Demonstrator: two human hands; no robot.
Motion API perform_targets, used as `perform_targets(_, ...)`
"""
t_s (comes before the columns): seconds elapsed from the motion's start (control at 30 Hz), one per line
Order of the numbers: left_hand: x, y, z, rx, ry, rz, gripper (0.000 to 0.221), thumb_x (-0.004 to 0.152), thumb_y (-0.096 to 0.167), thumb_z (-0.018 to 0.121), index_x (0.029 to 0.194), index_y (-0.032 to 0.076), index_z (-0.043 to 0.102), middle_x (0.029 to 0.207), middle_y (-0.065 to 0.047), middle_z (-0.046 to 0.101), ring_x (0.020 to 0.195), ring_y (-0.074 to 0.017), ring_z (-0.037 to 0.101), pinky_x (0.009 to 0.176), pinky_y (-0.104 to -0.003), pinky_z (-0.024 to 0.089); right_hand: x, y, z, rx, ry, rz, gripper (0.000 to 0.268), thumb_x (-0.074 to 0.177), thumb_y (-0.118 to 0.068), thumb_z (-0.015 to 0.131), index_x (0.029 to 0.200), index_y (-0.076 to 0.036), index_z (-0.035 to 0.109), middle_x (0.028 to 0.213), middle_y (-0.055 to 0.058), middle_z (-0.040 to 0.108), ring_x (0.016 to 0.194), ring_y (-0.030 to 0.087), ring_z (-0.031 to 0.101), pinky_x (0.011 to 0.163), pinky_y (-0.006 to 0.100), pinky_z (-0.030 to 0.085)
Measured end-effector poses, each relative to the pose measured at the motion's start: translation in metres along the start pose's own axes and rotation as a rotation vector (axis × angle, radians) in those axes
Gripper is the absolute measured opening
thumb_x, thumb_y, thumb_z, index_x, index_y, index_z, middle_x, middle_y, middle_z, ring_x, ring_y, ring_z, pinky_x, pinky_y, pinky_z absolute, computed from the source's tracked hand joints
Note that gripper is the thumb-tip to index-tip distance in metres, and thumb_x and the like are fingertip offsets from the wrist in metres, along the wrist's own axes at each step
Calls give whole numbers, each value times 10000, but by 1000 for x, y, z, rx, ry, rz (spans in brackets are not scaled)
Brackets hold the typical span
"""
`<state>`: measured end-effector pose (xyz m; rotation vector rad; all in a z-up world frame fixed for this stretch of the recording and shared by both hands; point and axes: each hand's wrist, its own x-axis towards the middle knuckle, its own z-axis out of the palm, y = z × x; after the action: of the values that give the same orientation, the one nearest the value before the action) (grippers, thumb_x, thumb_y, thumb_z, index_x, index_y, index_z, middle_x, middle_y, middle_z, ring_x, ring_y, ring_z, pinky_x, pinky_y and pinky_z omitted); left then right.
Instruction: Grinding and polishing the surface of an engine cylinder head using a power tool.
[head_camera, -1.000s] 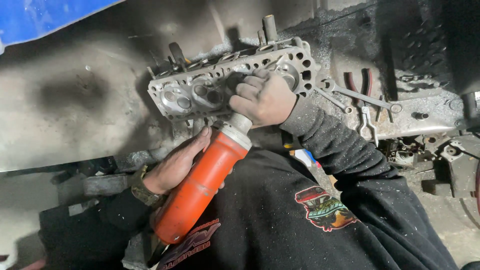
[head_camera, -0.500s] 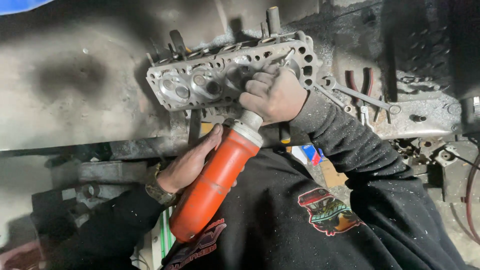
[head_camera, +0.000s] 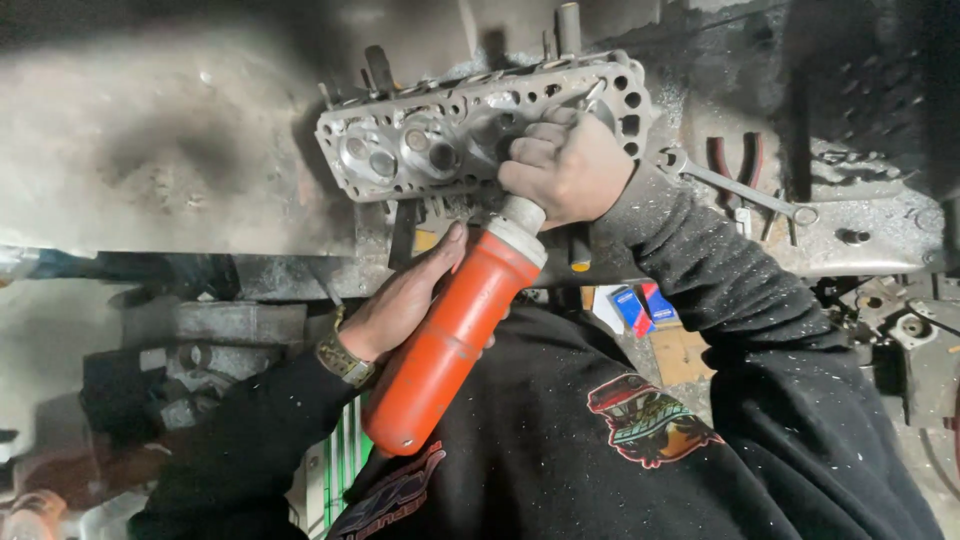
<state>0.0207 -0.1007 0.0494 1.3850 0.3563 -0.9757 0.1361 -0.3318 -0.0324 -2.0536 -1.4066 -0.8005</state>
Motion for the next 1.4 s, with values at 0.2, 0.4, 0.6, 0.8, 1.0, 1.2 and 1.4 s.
perform_targets(0.2,-3,7,-11,20,1,0,620,1019,588,334,1246,69,587,897,-125,700,660,-231,716,603,-374,616,8,2,9,-5,51,1,354,687,-399,745,834,-140,554,785,29,530,744,239,638,706,399,524)
perform_targets(0.4,-19,14,-24,-47,2,-61,683,1044,595,307,1231,14,615,924,-145,725,672,-224,716,615,-365,616,19,3,23,9,71,-36,321,732,-394,714,840,-143,545,788,26,519,723,228,622,653,385,500)
perform_targets(0.6,-14,21,-18,23,7,-63,653,1025,582,304,1255,45,597,938,-133,730,703,-222,728,650,-352,617,11,0,19,-27,89,-3,250,744,-319,690,848,-148,540,796,16,510,726,213,613,661,373,497)
perform_targets(0.8,-19,20,-30,58,41,-83,692,1042,595,310,1196,2,630,869,-154,718,662,-226,718,604,-356,610,22,-1,21,1,106,-15,280,733,-335,698,836,-141,524,787,21,503,734,221,618,672,377,508)
perform_targets(1.0,-11,26,-29,67,7,-117,672,1007,583,312,1199,20,624,903,-123,734,667,-209,721,618,-354,618,13,-3,20,-35,112,20,308,727,-359,695,849,-133,525,804,29,501,753,230,614,718,393,529)
perform_targets(1.2,-7,39,-17,102,-4,-80,663,1017,578,290,1206,34,618,912,-106,736,687,-199,718,628,-335,608,8,2,20,-79,51,56,302,701,-376,698,810,-152,526,753,21,489,692,221,592,631,381,476)
perform_targets(1.4,-17,29,-26,-24,0,-150,709,1024,598,293,1195,-9,616,888,-129,728,663,-207,716,607,-346,611,10,-1,29,-41,92,27,279,753,-346,696,883,-154,540,849,19,528,793,216,622,711,380,496)
